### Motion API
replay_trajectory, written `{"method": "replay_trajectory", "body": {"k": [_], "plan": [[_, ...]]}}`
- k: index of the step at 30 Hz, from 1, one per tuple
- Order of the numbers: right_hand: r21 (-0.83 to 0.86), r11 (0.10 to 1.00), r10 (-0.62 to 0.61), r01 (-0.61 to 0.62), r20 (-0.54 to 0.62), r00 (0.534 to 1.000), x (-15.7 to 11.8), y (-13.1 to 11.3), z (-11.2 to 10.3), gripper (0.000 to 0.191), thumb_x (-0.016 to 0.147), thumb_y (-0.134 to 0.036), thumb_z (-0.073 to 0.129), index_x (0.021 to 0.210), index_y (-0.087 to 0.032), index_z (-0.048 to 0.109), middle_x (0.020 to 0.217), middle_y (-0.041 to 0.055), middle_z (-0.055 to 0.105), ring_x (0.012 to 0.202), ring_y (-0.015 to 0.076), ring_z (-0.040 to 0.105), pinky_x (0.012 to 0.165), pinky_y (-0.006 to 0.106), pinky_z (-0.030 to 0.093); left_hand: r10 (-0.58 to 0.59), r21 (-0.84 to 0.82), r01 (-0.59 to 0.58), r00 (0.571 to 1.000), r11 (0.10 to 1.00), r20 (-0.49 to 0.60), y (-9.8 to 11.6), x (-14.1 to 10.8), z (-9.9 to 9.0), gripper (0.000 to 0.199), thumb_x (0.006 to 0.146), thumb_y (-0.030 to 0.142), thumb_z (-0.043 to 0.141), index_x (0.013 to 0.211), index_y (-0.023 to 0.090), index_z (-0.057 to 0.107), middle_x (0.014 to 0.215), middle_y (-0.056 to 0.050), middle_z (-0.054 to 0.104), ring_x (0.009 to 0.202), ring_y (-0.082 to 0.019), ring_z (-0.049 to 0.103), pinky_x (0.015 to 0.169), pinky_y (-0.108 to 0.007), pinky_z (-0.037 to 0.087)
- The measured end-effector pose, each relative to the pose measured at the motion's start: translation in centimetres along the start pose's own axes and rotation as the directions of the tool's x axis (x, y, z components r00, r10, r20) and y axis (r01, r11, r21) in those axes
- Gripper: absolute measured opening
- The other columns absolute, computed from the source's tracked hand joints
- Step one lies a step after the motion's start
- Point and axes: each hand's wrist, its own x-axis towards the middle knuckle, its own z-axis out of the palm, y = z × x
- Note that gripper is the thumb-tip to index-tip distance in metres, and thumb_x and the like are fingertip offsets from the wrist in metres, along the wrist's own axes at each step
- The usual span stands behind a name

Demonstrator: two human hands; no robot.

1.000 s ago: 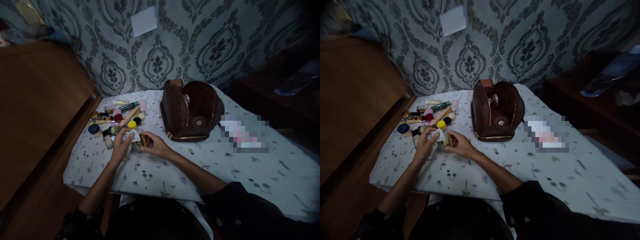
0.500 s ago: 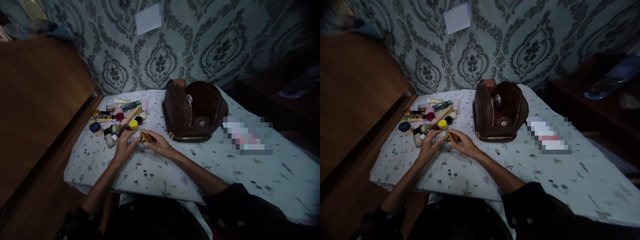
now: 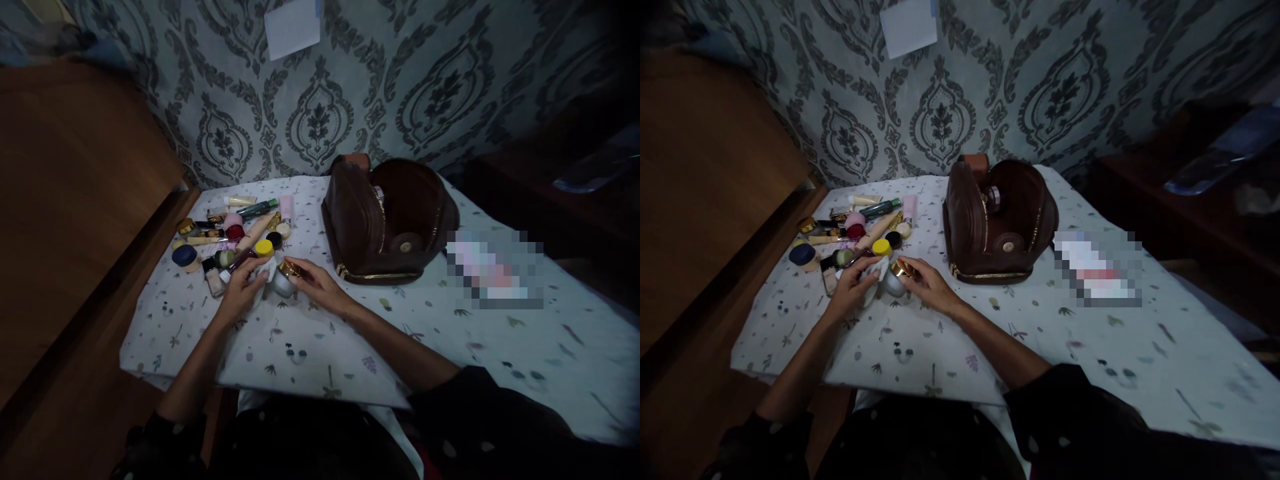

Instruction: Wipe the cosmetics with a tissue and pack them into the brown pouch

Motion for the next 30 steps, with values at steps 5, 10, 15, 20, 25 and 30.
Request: {"method": "replay_trajectory", "body": {"k": [5,10,15,20,25,30], "plan": [[-0.014,1.000,0.015,-0.015,0.003,1.000,0.0,0.0,0.0,0.058,0.089,-0.051,0.059,0.138,-0.021,0.054,0.133,0.0120,0.058,0.121,0.0260,0.056,0.107,0.045,0.044,-0.048,-0.016,0.048,0.999,0.999,-0.023,-0.1,0.1,0.5,0.032,0.081,0.038,0.069,0.107,0.018,0.070,0.109,-0.008,0.071,0.104,-0.024,0.065,0.097,-0.038,0.048],[-0.057,0.998,0.005,-0.005,-0.006,1.000,0.0,-0.4,0.0,0.056,0.090,-0.051,0.057,0.138,-0.022,0.053,0.130,0.0110,0.058,0.118,0.0245,0.057,0.105,0.044,0.045,0.026,0.081,-0.023,0.999,0.996,-0.036,-0.4,-0.1,0.9,0.030,0.090,0.031,0.057,0.114,0.019,0.068,0.118,-0.010,0.071,0.113,-0.025,0.063,0.103,-0.041,0.045],[-0.142,0.989,-0.035,0.035,0.000,0.999,-0.1,-0.9,-0.1,0.054,0.093,-0.049,0.053,0.139,-0.021,0.053,0.121,0.0110,0.060,0.114,0.0248,0.058,0.101,0.042,0.047,0.023,0.159,-0.013,0.998,0.987,-0.062,0.0,-0.5,1.0,0.028,0.092,0.029,0.053,0.115,0.018,0.067,0.117,-0.009,0.071,0.111,-0.025,0.064,0.101,-0.041,0.047],[-0.198,0.980,-0.008,0.004,-0.021,1.000,0.0,-0.9,0.0,0.056,0.093,-0.051,0.051,0.139,-0.019,0.053,0.118,0.0112,0.061,0.109,0.0248,0.060,0.099,0.042,0.047,0.094,0.180,-0.082,0.994,0.980,-0.056,0.1,-0.4,1.5,0.025,0.093,0.024,0.051,0.107,0.017,0.070,0.109,-0.010,0.072,0.105,-0.024,0.066,0.096,-0.038,0.050],[-0.263,0.964,0.019,-0.029,-0.042,0.999,-0.1,-1.2,0.5,0.051,0.098,-0.048,0.043,0.143,-0.024,0.049,0.112,0.0087,0.062,0.101,0.0232,0.059,0.095,0.041,0.047,0.085,0.179,-0.073,0.995,0.981,-0.060,-0.4,-0.6,1.8,0.024,0.092,0.025,0.052,0.109,0.019,0.069,0.108,-0.009,0.072,0.105,-0.023,0.066,0.095,-0.038,0.051],[-0.361,0.931,0.028,-0.051,-0.069,0.997,-0.5,-1.2,0.8,0.051,0.099,-0.046,0.040,0.145,-0.025,0.046,0.109,0.0093,0.056,0.098,0.0230,0.058,0.096,0.043,0.047,0.076,0.173,-0.061,0.994,0.983,-0.084,-0.5,-0.7,2.0,0.025,0.093,0.025,0.052,0.110,0.019,0.069,0.107,-0.009,0.071,0.103,-0.022,0.066,0.094,-0.038,0.050]]}}
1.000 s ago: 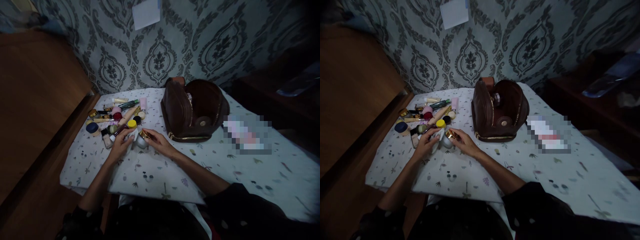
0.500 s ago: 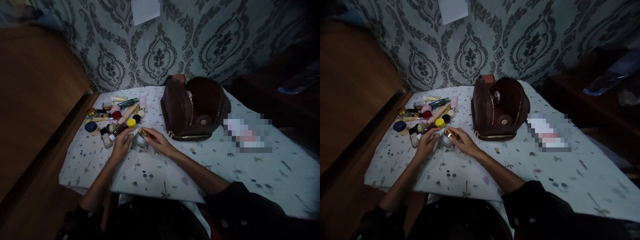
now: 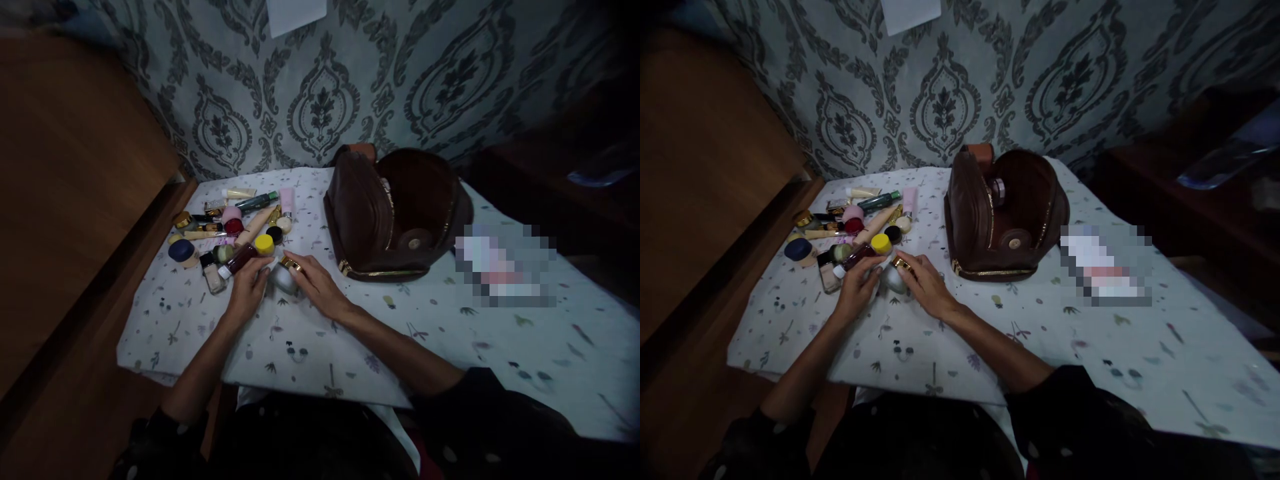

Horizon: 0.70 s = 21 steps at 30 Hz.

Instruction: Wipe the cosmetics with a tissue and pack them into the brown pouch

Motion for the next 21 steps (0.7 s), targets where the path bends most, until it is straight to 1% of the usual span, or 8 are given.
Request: {"method": "replay_trajectory", "body": {"k": [1,3,5,6,8,11,15,21], "plan": [[-0.008,1.000,-0.008,0.008,0.005,1.000,-0.04,0.11,0.03,0.055,0.097,-0.047,0.046,0.147,-0.025,0.043,0.115,0.0100,0.053,0.102,0.0236,0.057,0.098,0.044,0.046,0.001,-0.003,-0.001,1.000,1.000,0.000,0.02,-0.02,0.02,0.025,0.093,0.025,0.052,0.111,0.019,0.069,0.107,-0.009,0.072,0.102,-0.022,0.066,0.094,-0.038,0.051],[-0.024,0.999,-0.044,0.045,0.023,0.999,-0.06,0.31,0.10,0.075,0.085,-0.049,0.065,0.150,-0.026,0.035,0.128,0.0116,0.045,0.116,0.0268,0.052,0.103,0.046,0.044,-0.001,-0.011,0.001,1.000,1.000,0.003,0.01,-0.05,0.04,0.025,0.093,0.026,0.053,0.111,0.019,0.068,0.108,-0.009,0.072,0.103,-0.022,0.065,0.094,-0.038,0.051],[-0.047,0.994,-0.092,0.094,0.044,0.995,-0.03,0.38,0.18,0.095,0.073,-0.042,0.078,0.151,-0.025,0.027,0.138,0.0132,0.039,0.129,0.0303,0.043,0.108,0.048,0.040,-0.002,-0.016,0.002,1.000,1.000,0.009,-0.04,-0.06,0.07,0.025,0.093,0.026,0.053,0.111,0.020,0.068,0.108,-0.009,0.072,0.104,-0.023,0.065,0.094,-0.039,0.050],[-0.056,0.992,-0.112,0.115,0.049,0.993,-0.02,0.35,0.25,0.098,0.070,-0.038,0.079,0.151,-0.023,0.026,0.140,0.0139,0.038,0.133,0.0311,0.040,0.110,0.048,0.038,0.000,-0.016,0.000,1.000,1.000,0.010,-0.06,-0.06,0.07,0.025,0.093,0.027,0.053,0.111,0.020,0.069,0.108,-0.009,0.072,0.104,-0.023,0.065,0.095,-0.039,0.050],[-0.070,0.990,-0.116,0.120,0.048,0.992,-0.05,0.18,0.40,0.090,0.071,-0.028,0.076,0.147,-0.021,0.028,0.139,0.0146,0.042,0.132,0.0310,0.042,0.109,0.048,0.039,0.005,-0.012,-0.005,1.000,1.000,0.008,-0.08,-0.04,0.07,0.024,0.093,0.027,0.053,0.110,0.020,0.069,0.107,-0.009,0.072,0.103,-0.023,0.065,0.094,-0.039,0.050],[-0.088,0.993,-0.072,0.074,0.021,0.997,-0.17,-0.22,0.61,0.076,0.071,-0.023,0.070,0.139,-0.019,0.035,0.128,0.0142,0.053,0.121,0.0304,0.052,0.101,0.046,0.045,0.012,-0.006,-0.012,1.000,1.000,0.017,-0.02,-0.03,0.02,0.024,0.093,0.025,0.053,0.110,0.019,0.069,0.106,-0.009,0.072,0.102,-0.023,0.065,0.093,-0.038,0.051],[-0.110,0.991,-0.071,0.070,-0.006,0.997,-0.23,-0.50,0.69,0.068,0.072,-0.025,0.070,0.133,-0.020,0.042,0.123,0.0131,0.057,0.115,0.0301,0.056,0.097,0.044,0.047,0.007,0.000,-0.007,1.000,1.000,0.015,0.06,-0.08,-0.02,0.025,0.093,0.026,0.053,0.110,0.019,0.069,0.106,-0.009,0.071,0.102,-0.023,0.065,0.093,-0.038,0.050],[-0.141,0.984,-0.117,0.112,-0.031,0.993,-0.10,-0.08,0.72,0.071,0.073,-0.032,0.075,0.136,-0.024,0.044,0.124,0.0119,0.056,0.116,0.0307,0.055,0.100,0.047,0.045,-0.002,-0.003,0.002,1.000,1.000,0.011,0.06,-0.16,-0.07,0.026,0.093,0.028,0.053,0.111,0.019,0.069,0.104,-0.008,0.071,0.101,-0.022,0.065,0.092,-0.037,0.050]]}}
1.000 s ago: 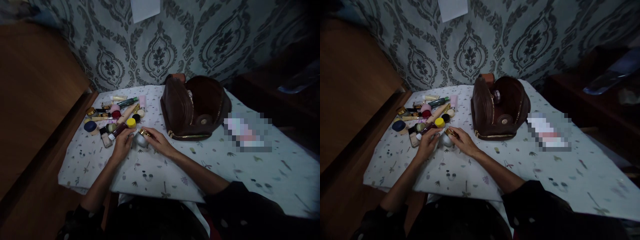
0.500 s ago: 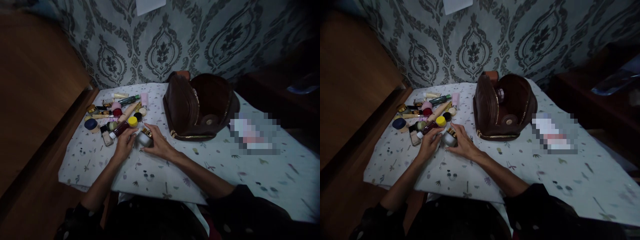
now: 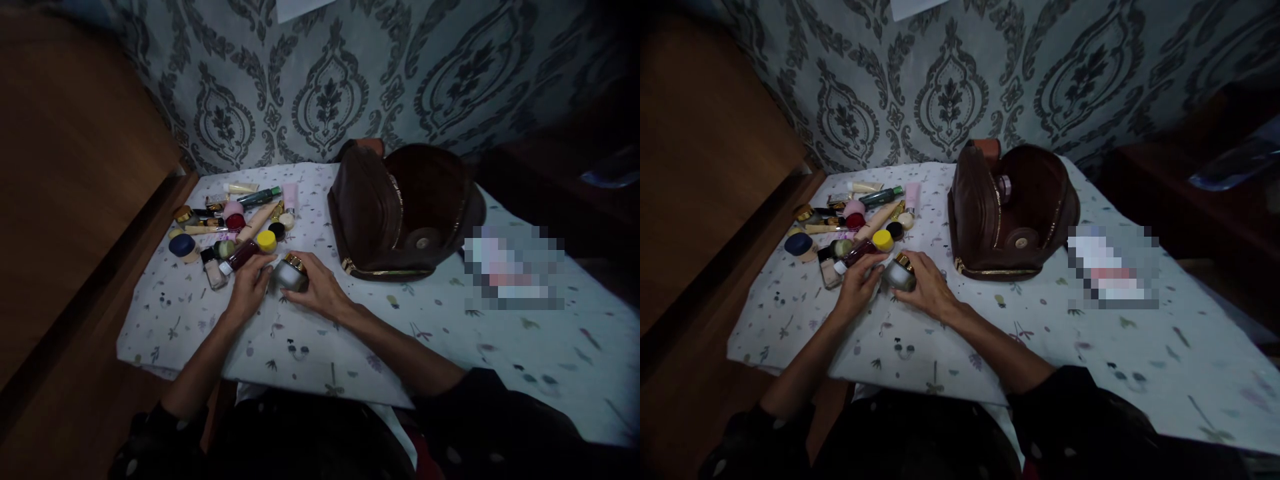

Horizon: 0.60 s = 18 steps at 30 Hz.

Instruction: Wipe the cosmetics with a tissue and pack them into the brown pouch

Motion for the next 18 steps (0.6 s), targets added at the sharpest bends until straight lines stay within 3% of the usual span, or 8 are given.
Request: {"method": "replay_trajectory", "body": {"k": [7,12,14,18], "plan": [[-0.069,0.993,0.100,-0.095,0.066,0.993,0.02,-0.06,-0.36,0.091,0.070,-0.059,0.077,0.145,-0.028,0.036,0.124,0.0124,0.053,0.115,0.0349,0.054,0.095,0.052,0.047,0.020,-0.007,-0.020,1.000,1.000,0.017,0.06,0.01,-0.17,0.026,0.094,0.028,0.052,0.112,0.019,0.068,0.108,-0.009,0.070,0.105,-0.022,0.064,0.094,-0.037,0.050],[-0.097,0.991,0.098,-0.093,0.056,0.994,0.11,-0.19,-0.61,0.115,0.061,-0.050,0.084,0.151,-0.026,0.017,0.132,0.0149,0.043,0.113,0.0344,0.055,0.084,0.047,0.051,0.011,-0.017,-0.010,1.000,1.000,0.020,-0.05,-0.02,-0.08,0.026,0.094,0.026,0.052,0.113,0.019,0.068,0.109,-0.010,0.071,0.105,-0.023,0.065,0.094,-0.037,0.050],[-0.105,0.991,0.091,-0.085,0.052,0.994,0.07,-0.24,-0.57,0.108,0.060,-0.039,0.083,0.147,-0.025,0.021,0.134,0.0153,0.041,0.111,0.0327,0.056,0.082,0.044,0.052,0.011,-0.018,-0.011,1.000,1.000,0.015,-0.10,-0.02,-0.04,0.025,0.094,0.025,0.052,0.112,0.019,0.068,0.108,-0.009,0.071,0.105,-0.023,0.065,0.094,-0.037,0.050],[-0.104,0.985,0.145,-0.141,0.032,0.989,-0.10,-0.43,-0.35,0.075,0.064,-0.027,0.073,0.129,-0.021,0.036,0.121,0.0122,0.051,0.099,0.0284,0.061,0.078,0.038,0.051,0.005,-0.003,-0.005,1.000,1.000,0.014,-0.16,-0.03,-0.06,0.025,0.093,0.026,0.053,0.112,0.018,0.069,0.108,-0.009,0.071,0.105,-0.023,0.065,0.095,-0.036,0.049]]}}
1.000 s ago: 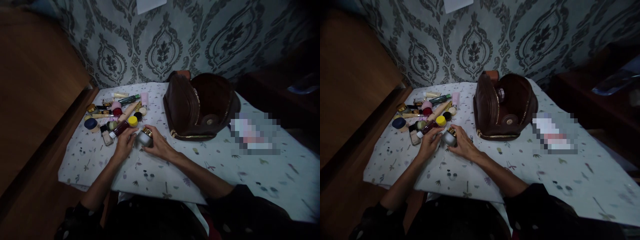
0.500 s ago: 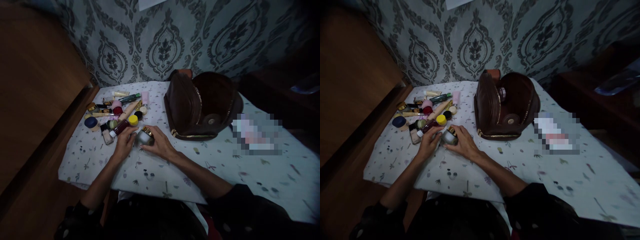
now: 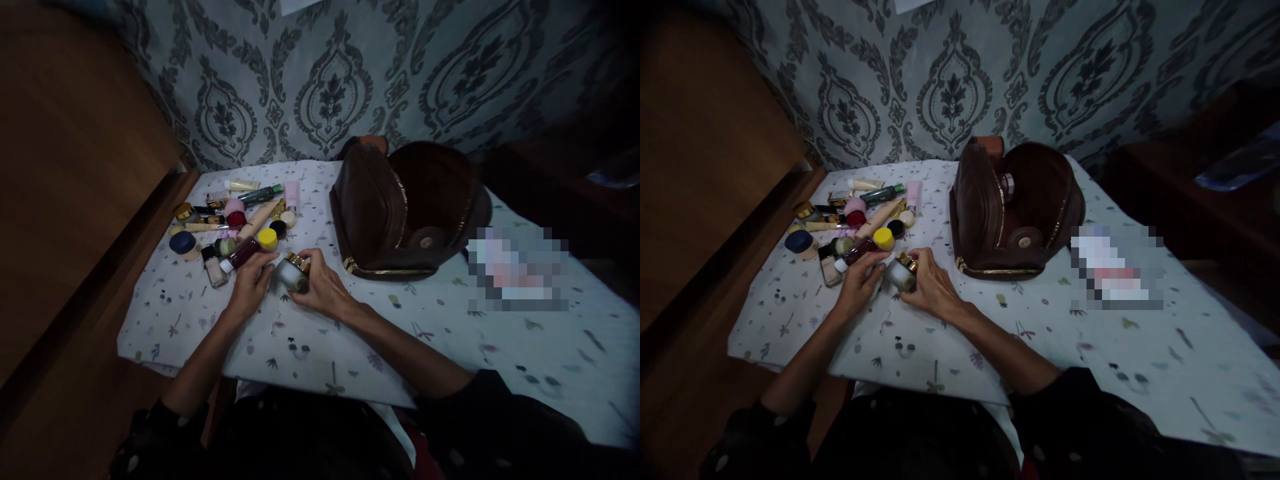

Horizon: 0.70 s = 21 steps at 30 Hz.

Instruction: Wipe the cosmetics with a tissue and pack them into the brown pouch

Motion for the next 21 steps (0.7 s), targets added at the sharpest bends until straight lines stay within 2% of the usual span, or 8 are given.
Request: {"method": "replay_trajectory", "body": {"k": [5,10,13,17,19,21], "plan": [[0.032,0.999,-0.024,0.026,-0.054,0.998,-0.1,-0.3,0.0,0.054,0.068,-0.026,0.068,0.117,-0.022,0.045,0.112,0.0086,0.056,0.097,0.0257,0.060,0.080,0.036,0.050,0.005,0.000,-0.005,1.000,1.000,-0.009,0.0,-0.1,-0.2,0.025,0.093,0.026,0.053,0.112,0.018,0.068,0.107,-0.009,0.071,0.103,-0.022,0.065,0.093,-0.036,0.050],[-0.005,0.998,-0.064,0.064,-0.092,0.994,-0.1,-0.4,-0.2,0.050,0.070,-0.027,0.071,0.116,-0.022,0.051,0.104,0.0064,0.057,0.093,0.0239,0.059,0.080,0.037,0.051,0.011,-0.012,-0.011,1.000,1.000,-0.007,0.0,-0.1,-0.3,0.025,0.093,0.025,0.053,0.113,0.018,0.067,0.108,-0.009,0.070,0.104,-0.021,0.065,0.094,-0.036,0.050],[-0.034,0.996,-0.080,0.078,-0.072,0.994,-0.2,-0.1,-0.2,0.058,0.074,-0.034,0.074,0.125,-0.022,0.051,0.103,0.0070,0.056,0.093,0.0249,0.060,0.081,0.038,0.052,0.017,-0.017,-0.017,1.000,1.000,-0.006,0.0,-0.1,-0.3,0.025,0.094,0.025,0.053,0.113,0.018,0.067,0.109,-0.009,0.070,0.104,-0.021,0.065,0.094,-0.036,0.050],[-0.035,0.997,-0.076,0.076,-0.013,0.997,-0.2,0.4,-0.3,0.082,0.074,-0.047,0.077,0.143,-0.022,0.040,0.106,0.0083,0.055,0.095,0.0272,0.061,0.083,0.042,0.054,0.023,-0.015,-0.023,1.000,1.000,-0.008,-0.1,-0.1,-0.3,0.025,0.094,0.024,0.053,0.113,0.017,0.067,0.109,-0.009,0.070,0.104,-0.021,0.065,0.093,-0.036,0.051],[-0.045,0.996,-0.074,0.076,0.029,0.997,-0.2,0.6,-0.3,0.096,0.070,-0.047,0.080,0.149,-0.022,0.032,0.113,0.0101,0.053,0.100,0.0295,0.060,0.085,0.046,0.054,0.022,-0.013,-0.022,1.000,1.000,-0.004,-0.1,-0.1,-0.3,0.025,0.094,0.024,0.053,0.113,0.017,0.067,0.110,-0.010,0.070,0.105,-0.021,0.065,0.094,-0.036,0.050],[-0.042,0.996,-0.081,0.083,0.047,0.996,-0.2,0.7,-0.2,0.101,0.069,-0.039,0.081,0.151,-0.022,0.025,0.120,0.0117,0.051,0.106,0.0308,0.058,0.088,0.048,0.053,0.012,-0.015,-0.012,1.000,1.000,-0.003,-0.1,-0.1,-0.3,0.025,0.094,0.024,0.054,0.114,0.017,0.067,0.110,-0.010,0.070,0.106,-0.021,0.065,0.094,-0.036,0.050]]}}
